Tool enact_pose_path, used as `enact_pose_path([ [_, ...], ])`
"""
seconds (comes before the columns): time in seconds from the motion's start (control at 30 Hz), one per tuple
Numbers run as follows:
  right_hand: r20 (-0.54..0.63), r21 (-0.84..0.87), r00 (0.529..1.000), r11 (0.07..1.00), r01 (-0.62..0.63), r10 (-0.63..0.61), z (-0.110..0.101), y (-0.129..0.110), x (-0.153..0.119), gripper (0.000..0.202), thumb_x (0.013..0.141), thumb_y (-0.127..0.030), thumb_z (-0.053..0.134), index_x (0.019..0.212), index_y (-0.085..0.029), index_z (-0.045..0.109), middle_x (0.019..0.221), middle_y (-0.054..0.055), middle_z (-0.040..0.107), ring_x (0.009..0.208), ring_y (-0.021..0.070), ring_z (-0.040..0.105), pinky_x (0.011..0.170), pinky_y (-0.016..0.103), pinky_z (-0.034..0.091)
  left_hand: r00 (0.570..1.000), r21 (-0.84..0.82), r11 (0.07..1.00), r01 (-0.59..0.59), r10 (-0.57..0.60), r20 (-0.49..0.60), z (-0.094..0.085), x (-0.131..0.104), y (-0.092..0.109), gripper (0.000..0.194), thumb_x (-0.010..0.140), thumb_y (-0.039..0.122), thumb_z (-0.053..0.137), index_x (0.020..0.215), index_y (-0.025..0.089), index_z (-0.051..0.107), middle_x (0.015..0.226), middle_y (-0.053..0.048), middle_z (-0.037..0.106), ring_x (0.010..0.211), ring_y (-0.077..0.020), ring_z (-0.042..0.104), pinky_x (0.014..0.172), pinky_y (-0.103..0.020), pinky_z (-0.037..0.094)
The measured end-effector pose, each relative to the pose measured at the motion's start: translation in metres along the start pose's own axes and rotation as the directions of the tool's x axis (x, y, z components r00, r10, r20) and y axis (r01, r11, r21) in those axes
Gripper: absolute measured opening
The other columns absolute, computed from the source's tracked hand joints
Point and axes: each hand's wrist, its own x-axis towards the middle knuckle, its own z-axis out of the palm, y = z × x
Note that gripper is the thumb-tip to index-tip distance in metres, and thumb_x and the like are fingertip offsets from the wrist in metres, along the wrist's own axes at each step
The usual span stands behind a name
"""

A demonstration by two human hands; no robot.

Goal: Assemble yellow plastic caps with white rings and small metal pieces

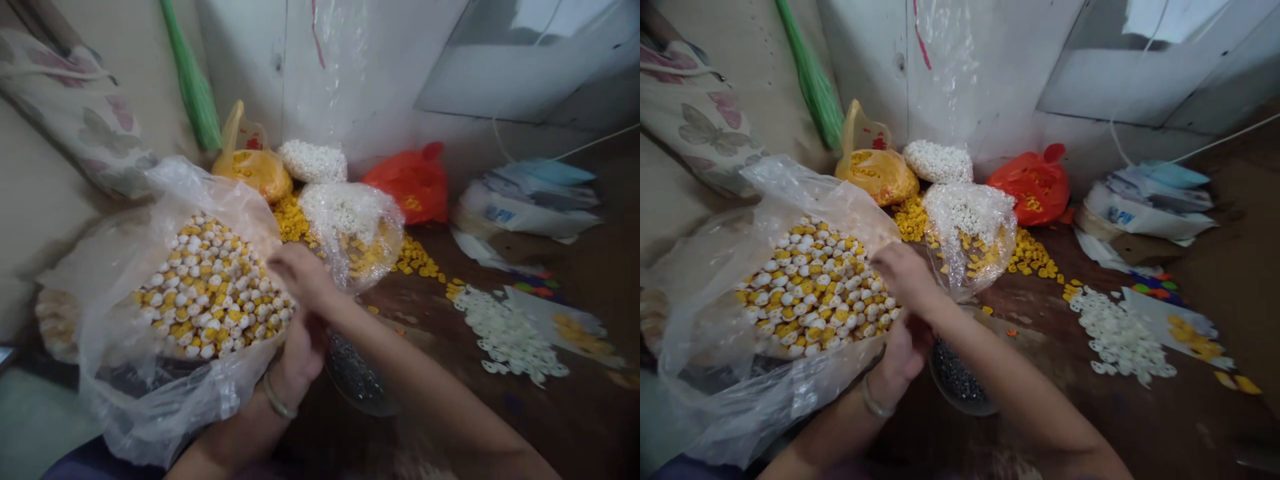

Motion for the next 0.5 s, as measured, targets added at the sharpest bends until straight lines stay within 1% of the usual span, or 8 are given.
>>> enact_pose_path([
  [0.03, 0.005, -0.029, 0.988, 0.988, -0.154, 0.154, -0.006, 0.014, 0.001, 0.016, 0.098, -0.015, 0.048, 0.105, -0.017, 0.063, 0.102, 0.006, 0.066, 0.095, 0.0173, 0.059, 0.086, 0.028, 0.045, 0.998, -0.068, 0.996, 0.060, -0.059, 0.018, 0.002, -0.001, 0.000, 0.028, 0.073, 0.046, 0.071, 0.078, 0.019, 0.068, 0.074, -0.003, 0.068, 0.069, -0.0166, 0.064, 0.059, -0.027, 0.049],
  [0.07, 0.041, -0.081, 0.956, 0.954, -0.288, 0.292, -0.010, 0.027, 0.003, 0.022, 0.099, -0.012, 0.044, 0.112, -0.016, 0.060, 0.108, 0.006, 0.066, 0.097, 0.0167, 0.059, 0.087, 0.028, 0.045, 0.994, -0.121, 0.986, 0.112, -0.109, 0.034, 0.003, -0.002, -0.001, 0.029, 0.072, 0.045, 0.074, 0.078, 0.017, 0.068, 0.074, -0.003, 0.068, 0.068, -0.0151, 0.063, 0.058, -0.024, 0.047],
  [0.1, 0.089, -0.143, 0.913, 0.912, -0.385, 0.399, -0.011, 0.039, 0.007, 0.026, 0.099, -0.010, 0.041, 0.119, -0.015, 0.057, 0.113, 0.008, 0.065, 0.100, 0.0167, 0.060, 0.088, 0.027, 0.045, 0.992, -0.139, 0.982, 0.128, -0.124, 0.036, 0.003, -0.002, 0.000, 0.030, 0.071, 0.044, 0.074, 0.079, 0.015, 0.068, 0.074, -0.004, 0.069, 0.067, -0.0140, 0.063, 0.056, -0.023, 0.046],
  [0.17, 0.174, -0.256, 0.837, 0.844, -0.470, 0.519, -0.004, 0.060, 0.015, 0.030, 0.097, -0.008, 0.043, 0.124, -0.012, 0.055, 0.117, 0.014, 0.064, 0.105, 0.0197, 0.060, 0.091, 0.029, 0.045, 0.989, -0.167, 0.975, 0.149, -0.144, 0.039, 0.003, -0.002, 0.001, 0.030, 0.071, 0.041, 0.076, 0.080, 0.013, 0.069, 0.075, -0.005, 0.070, 0.068, -0.0132, 0.064, 0.056, -0.021, 0.045],
  [0.23, 0.199, -0.324, 0.797, 0.806, -0.496, 0.571, 0.009, 0.078, 0.023, 0.025, 0.097, -0.014, 0.050, 0.119, -0.009, 0.059, 0.115, 0.017, 0.064, 0.105, 0.0238, 0.061, 0.092, 0.035, 0.047, 0.988, -0.168, 0.973, 0.157, -0.153, 0.032, 0.003, -0.001, 0.002, 0.028, 0.074, 0.039, 0.074, 0.080, 0.012, 0.069, 0.075, -0.006, 0.070, 0.067, -0.0129, 0.064, 0.056, -0.020, 0.045],
  [0.33, 0.192, -0.412, 0.755, 0.750, -0.518, 0.627, 0.023, 0.096, 0.026, 0.028, 0.096, -0.028, 0.059, 0.116, -0.009, 0.060, 0.118, 0.014, 0.061, 0.107, 0.0253, 0.060, 0.094, 0.044, 0.048, 0.983, -0.173, 0.968, 0.180, -0.180, 0.015, 0.002, 0.001, 0.005, 0.024, 0.078, 0.035, 0.071, 0.078, 0.012, 0.069, 0.073, -0.006, 0.070, 0.064, -0.0124, 0.064, 0.055, -0.020, 0.045],
  [0.4, 0.191, -0.443, 0.746, 0.734, -0.515, 0.638, 0.025, 0.104, 0.024, 0.031, 0.096, -0.034, 0.060, 0.118, -0.012, 0.059, 0.121, 0.012, 0.059, 0.109, 0.0247, 0.059, 0.095, 0.046, 0.049, 0.983, -0.175, 0.967, 0.184, -0.185, 0.014, 0.001, 0.002, 0.005, 0.022, 0.079, 0.034, 0.070, 0.077, 0.012, 0.069, 0.073, -0.006, 0.070, 0.064, -0.0122, 0.064, 0.055, -0.020, 0.046],
  [0.5, 0.220, -0.446, 0.743, 0.743, -0.500, 0.632, 0.021, 0.108, 0.017, 0.031, 0.097, -0.036, 0.057, 0.120, -0.015, 0.058, 0.121, 0.010, 0.059, 0.106, 0.0234, 0.060, 0.092, 0.045, 0.050, 0.986, -0.168, 0.971, 0.169, -0.165, 0.038, 0.001, 0.000, 0.004, 0.022, 0.079, 0.034, 0.070, 0.080, 0.012, 0.069, 0.074, -0.006, 0.070, 0.063, -0.0120, 0.064, 0.056, -0.020, 0.047],
])
